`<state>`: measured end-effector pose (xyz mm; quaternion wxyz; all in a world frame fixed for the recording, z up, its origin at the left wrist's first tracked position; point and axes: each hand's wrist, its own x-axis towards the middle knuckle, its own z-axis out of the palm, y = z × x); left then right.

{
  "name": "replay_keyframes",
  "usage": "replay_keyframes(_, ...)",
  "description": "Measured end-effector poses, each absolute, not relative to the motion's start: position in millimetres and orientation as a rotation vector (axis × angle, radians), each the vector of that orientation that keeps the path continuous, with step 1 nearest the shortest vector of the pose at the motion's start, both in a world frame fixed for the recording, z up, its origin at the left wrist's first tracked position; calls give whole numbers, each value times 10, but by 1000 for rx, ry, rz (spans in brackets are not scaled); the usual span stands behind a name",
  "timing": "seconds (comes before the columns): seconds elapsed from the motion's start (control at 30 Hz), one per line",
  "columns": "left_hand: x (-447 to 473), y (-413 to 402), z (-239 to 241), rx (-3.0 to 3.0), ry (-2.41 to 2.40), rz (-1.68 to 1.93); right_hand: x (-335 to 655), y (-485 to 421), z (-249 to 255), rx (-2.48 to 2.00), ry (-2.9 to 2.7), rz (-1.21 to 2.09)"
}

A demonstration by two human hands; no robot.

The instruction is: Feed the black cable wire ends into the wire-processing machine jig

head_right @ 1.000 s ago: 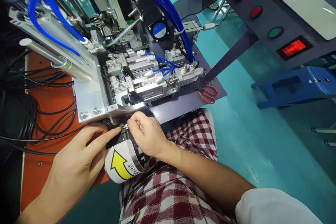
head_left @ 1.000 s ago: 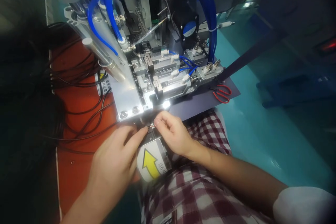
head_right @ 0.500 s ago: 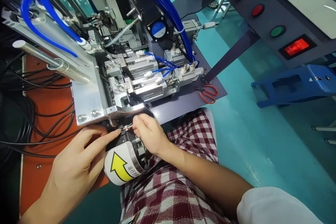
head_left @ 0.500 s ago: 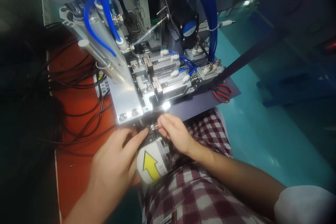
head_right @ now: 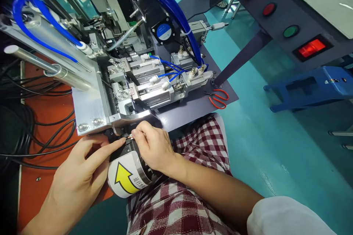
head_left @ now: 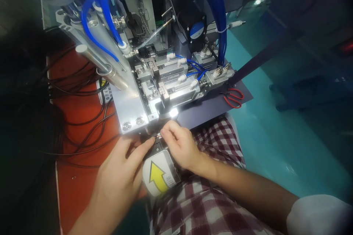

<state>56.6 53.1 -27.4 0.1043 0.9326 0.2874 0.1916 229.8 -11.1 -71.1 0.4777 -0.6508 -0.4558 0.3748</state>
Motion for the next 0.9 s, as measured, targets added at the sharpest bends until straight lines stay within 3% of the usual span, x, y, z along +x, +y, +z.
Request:
replay_keyframes(0.13,558,523,-276,2773,824,574,2320,-133,-746,-1513,-866,1133)
replay_keyframes(0.67,559,529,-263,2792,815,527,2230,-83,-764,-1422,-971,995)
replay_keyframes(0.9,548,537,-299,2846,788,536,2280,-95,-738,-1350,-811,1209)
